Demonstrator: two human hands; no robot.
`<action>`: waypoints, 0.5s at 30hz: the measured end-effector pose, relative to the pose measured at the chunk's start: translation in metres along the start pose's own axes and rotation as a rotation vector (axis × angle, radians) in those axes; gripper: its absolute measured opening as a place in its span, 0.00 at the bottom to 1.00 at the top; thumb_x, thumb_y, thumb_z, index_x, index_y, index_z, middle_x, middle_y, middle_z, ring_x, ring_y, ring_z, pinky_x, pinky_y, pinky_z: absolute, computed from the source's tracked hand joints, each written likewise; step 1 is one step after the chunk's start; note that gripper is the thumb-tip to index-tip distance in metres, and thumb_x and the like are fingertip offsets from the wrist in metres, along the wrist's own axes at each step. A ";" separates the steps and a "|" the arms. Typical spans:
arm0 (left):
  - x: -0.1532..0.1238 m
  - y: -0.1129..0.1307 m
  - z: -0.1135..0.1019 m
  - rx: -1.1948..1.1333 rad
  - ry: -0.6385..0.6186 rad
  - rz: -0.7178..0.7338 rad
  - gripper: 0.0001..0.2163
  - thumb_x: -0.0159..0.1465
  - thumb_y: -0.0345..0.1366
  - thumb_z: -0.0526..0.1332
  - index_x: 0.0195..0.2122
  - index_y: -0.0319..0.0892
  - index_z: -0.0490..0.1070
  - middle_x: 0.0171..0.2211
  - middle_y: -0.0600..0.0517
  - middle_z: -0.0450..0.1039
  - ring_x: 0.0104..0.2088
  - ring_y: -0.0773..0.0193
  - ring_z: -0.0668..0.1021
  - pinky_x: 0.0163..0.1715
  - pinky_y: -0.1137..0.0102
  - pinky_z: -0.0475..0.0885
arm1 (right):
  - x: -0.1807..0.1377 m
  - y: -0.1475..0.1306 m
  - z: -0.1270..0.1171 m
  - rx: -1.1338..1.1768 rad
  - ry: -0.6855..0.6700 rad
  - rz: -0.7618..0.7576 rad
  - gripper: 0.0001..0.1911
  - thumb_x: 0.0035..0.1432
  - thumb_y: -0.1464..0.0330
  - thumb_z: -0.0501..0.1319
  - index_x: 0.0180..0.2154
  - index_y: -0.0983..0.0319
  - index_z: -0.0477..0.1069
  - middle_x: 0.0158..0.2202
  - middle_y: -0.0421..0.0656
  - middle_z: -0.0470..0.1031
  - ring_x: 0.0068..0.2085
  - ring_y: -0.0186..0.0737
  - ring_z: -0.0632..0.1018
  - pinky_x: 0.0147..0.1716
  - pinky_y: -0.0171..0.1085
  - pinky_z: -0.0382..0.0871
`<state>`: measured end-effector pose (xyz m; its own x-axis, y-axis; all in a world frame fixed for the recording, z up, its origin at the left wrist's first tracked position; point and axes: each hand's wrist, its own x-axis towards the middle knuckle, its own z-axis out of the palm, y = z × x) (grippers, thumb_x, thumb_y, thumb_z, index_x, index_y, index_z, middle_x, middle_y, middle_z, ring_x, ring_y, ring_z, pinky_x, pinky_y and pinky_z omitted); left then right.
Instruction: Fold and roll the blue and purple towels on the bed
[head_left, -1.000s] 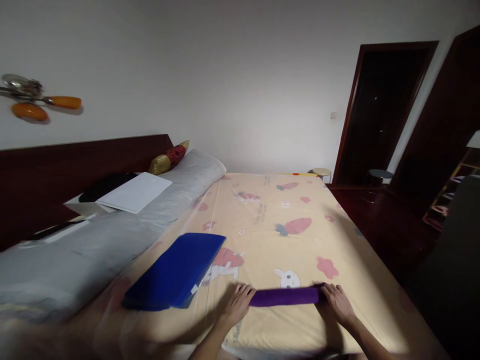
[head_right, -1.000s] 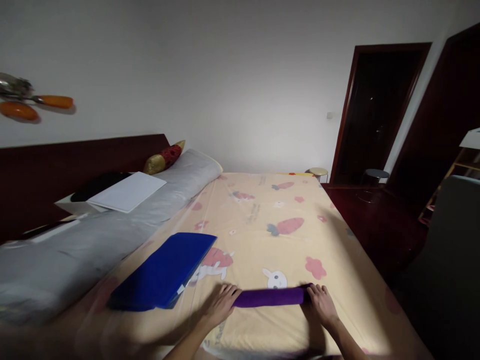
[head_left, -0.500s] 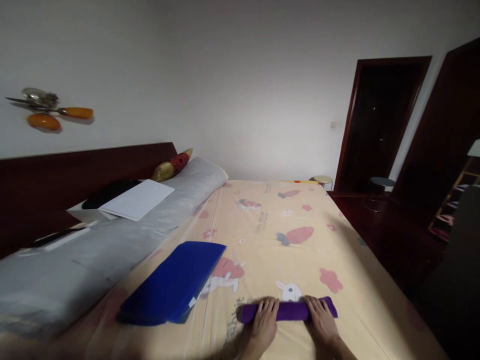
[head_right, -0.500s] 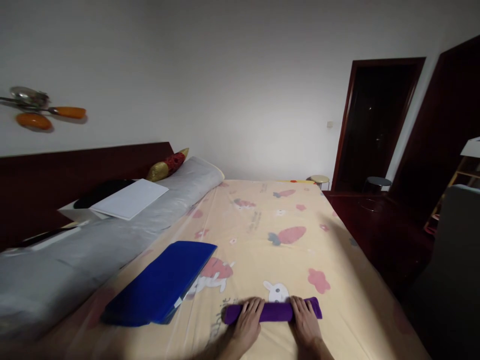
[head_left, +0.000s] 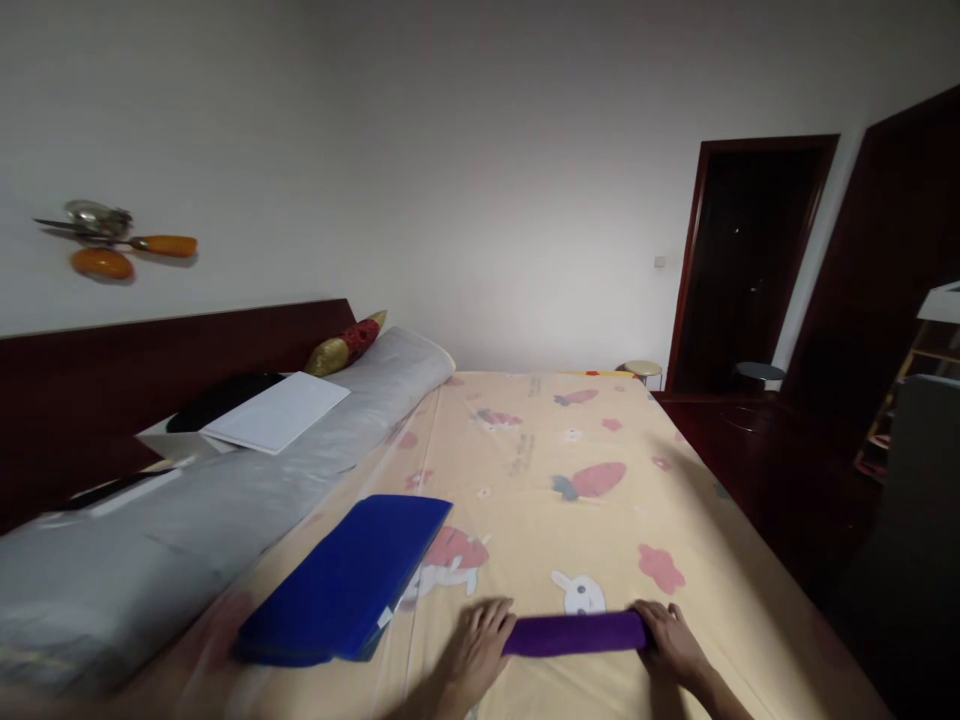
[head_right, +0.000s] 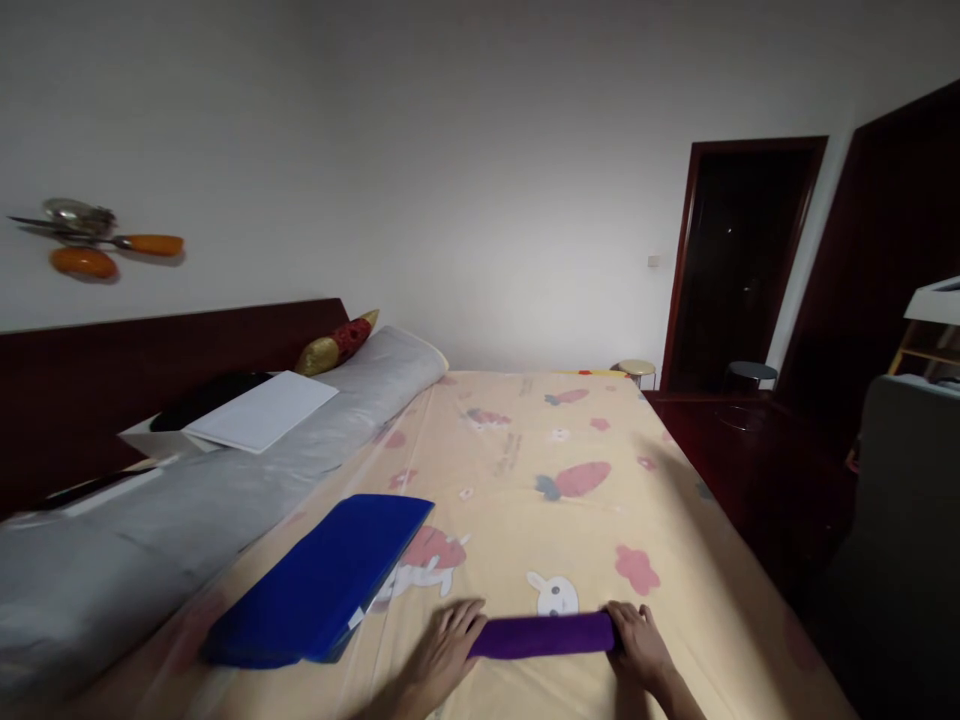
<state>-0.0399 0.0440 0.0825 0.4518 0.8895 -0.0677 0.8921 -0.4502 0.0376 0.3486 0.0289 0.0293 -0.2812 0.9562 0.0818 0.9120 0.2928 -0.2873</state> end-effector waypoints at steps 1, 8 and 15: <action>-0.001 0.000 -0.001 0.006 0.015 -0.010 0.24 0.59 0.35 0.56 0.57 0.54 0.62 0.62 0.49 0.61 0.62 0.50 0.61 0.59 0.50 0.55 | 0.001 -0.001 -0.006 0.001 -0.005 -0.016 0.29 0.50 0.66 0.54 0.56 0.54 0.65 0.56 0.48 0.71 0.56 0.50 0.71 0.53 0.49 0.59; -0.005 -0.006 -0.008 -0.102 -0.016 -0.049 0.23 0.54 0.29 0.54 0.52 0.48 0.66 0.52 0.49 0.70 0.55 0.55 0.68 0.58 0.57 0.55 | 0.004 -0.010 -0.039 -0.026 -0.031 -0.006 0.26 0.44 0.70 0.57 0.49 0.58 0.69 0.48 0.51 0.75 0.48 0.52 0.74 0.47 0.49 0.59; 0.004 -0.013 -0.014 -0.169 0.006 -0.066 0.21 0.51 0.28 0.55 0.47 0.47 0.69 0.50 0.49 0.73 0.54 0.56 0.70 0.59 0.59 0.54 | 0.013 -0.027 -0.093 0.069 -0.131 0.035 0.18 0.39 0.75 0.59 0.36 0.60 0.73 0.38 0.45 0.77 0.39 0.45 0.76 0.42 0.44 0.62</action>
<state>-0.0495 0.0544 0.0957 0.3914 0.9176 -0.0698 0.9065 -0.3714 0.2006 0.3485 0.0336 0.1266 -0.2902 0.9555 -0.0533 0.9007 0.2538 -0.3527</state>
